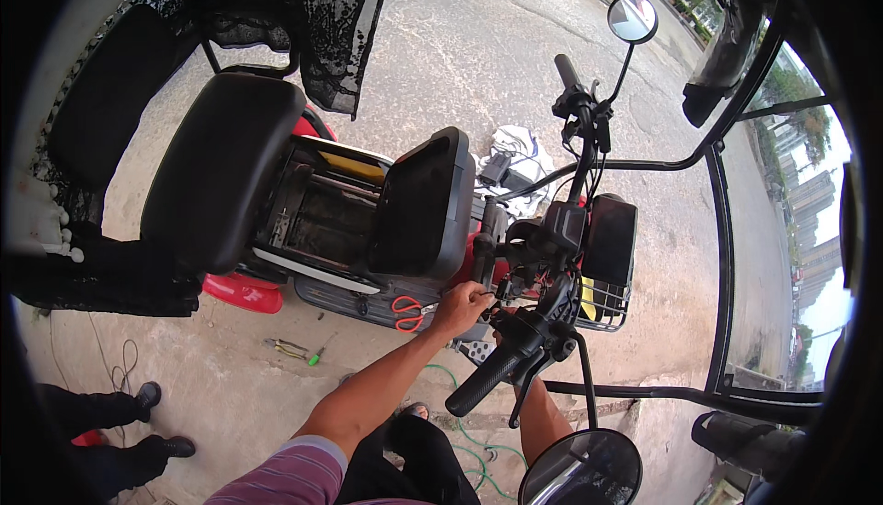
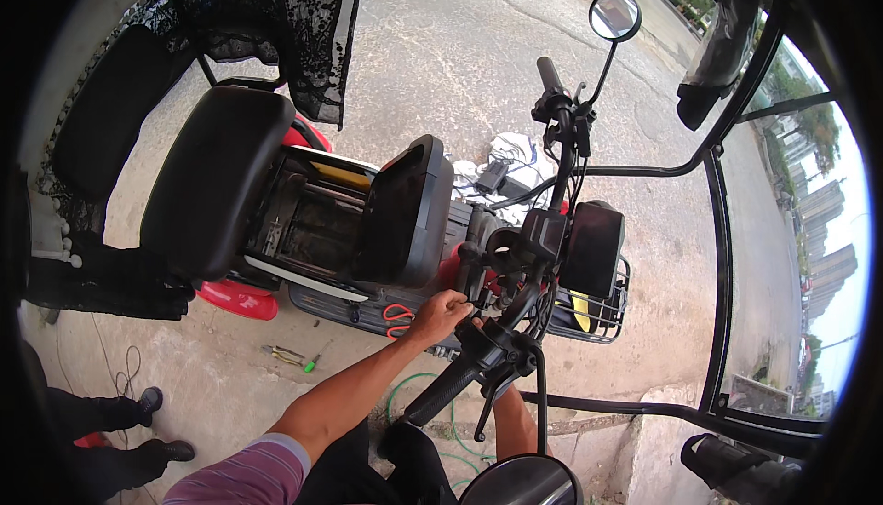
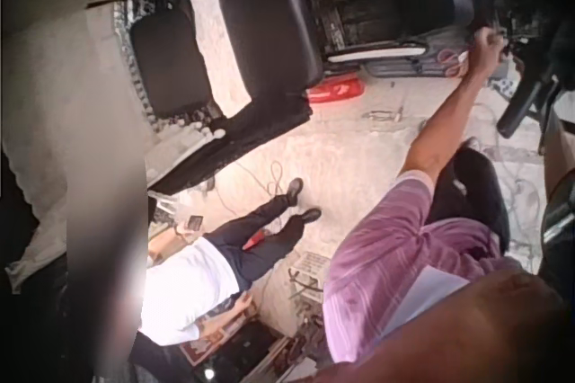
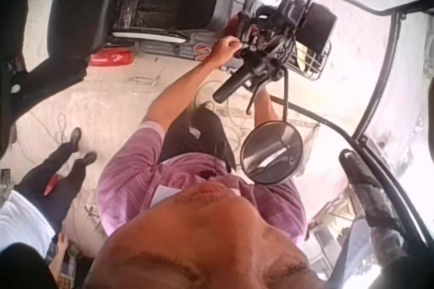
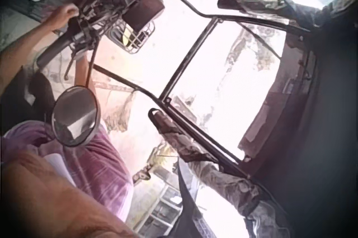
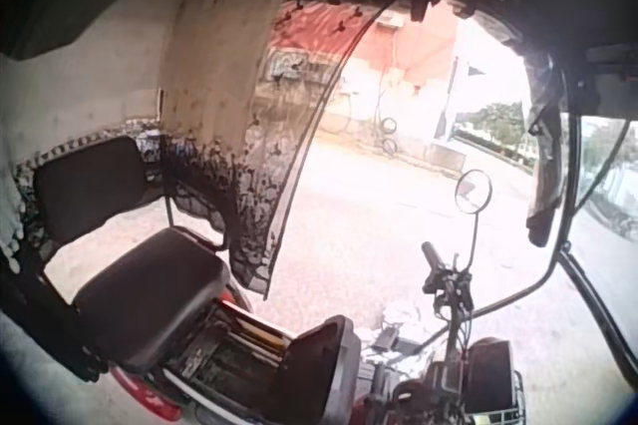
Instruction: The person removes the seat of a red electric scooter to access the battery compartment. They then move to the handlebars and use a screwdriver to remove a small black component, which they inspect and manipulate before reattaching it.
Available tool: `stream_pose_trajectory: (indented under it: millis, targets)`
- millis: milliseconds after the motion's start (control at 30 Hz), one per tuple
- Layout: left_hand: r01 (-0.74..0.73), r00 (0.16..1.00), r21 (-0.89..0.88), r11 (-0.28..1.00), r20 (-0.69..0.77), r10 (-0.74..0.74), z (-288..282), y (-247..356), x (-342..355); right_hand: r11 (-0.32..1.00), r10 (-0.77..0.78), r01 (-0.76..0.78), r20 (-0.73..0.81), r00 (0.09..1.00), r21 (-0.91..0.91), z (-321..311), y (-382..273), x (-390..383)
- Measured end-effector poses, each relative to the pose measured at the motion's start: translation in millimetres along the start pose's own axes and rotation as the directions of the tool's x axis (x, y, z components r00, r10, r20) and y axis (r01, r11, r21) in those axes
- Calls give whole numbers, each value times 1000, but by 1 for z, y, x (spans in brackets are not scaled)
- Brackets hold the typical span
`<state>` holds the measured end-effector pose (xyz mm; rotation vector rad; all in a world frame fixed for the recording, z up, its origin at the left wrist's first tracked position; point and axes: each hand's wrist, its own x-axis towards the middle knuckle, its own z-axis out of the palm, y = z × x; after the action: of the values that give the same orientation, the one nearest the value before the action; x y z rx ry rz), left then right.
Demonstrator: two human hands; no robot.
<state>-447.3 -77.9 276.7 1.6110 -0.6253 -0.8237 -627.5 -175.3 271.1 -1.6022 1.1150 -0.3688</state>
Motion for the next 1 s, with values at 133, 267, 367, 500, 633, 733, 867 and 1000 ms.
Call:
stream_pose_trajectory:
  millis: [133, 267, 367, 500, 633, 733, 867, 1000]
  targets:
    - [59, 988, -40, 997, 148, -53, 17, 2, 37, 1000, 4, -4, -14, 1000, -4, 3, -2, -7]
    - [124, 966, 153, 980, 209, -155, 23, 3, 53, 1000, 12, -12, -25, 1000, -4, 5, -6, -12]
    - [162, 944, 268, 950, 239, -229, 15, 25, 53, 1000, 28, -28, -38, 999, 3, 6, -4, -18]
    - [195, 936, 189, 963, 258, -240, 19, 13, 59, 1000, 24, -23, -42, 999, 1, 7, -11, -18]
    - [161, 963, 125, 979, 196, -183, 27, -2, 55, 1000, 17, -17, -50, 999, 4, 6, -13, -17]
    - [83, 978, 222, 971, 168, -122, 21, 2, 55, 1000, -5, 6, -62, 998, 2, 1, -13, -16]
    - [-65, 995, 345, 936, 91, 36, 6, 13, 57, 996, -87, 87, -95, 992, -4, -9, -15, -3]
    - [-198, 979, 386, 901, 122, 163, 2, 10, 65, 967, -253, 248, -130, 959, -57, -28, -23, 22]
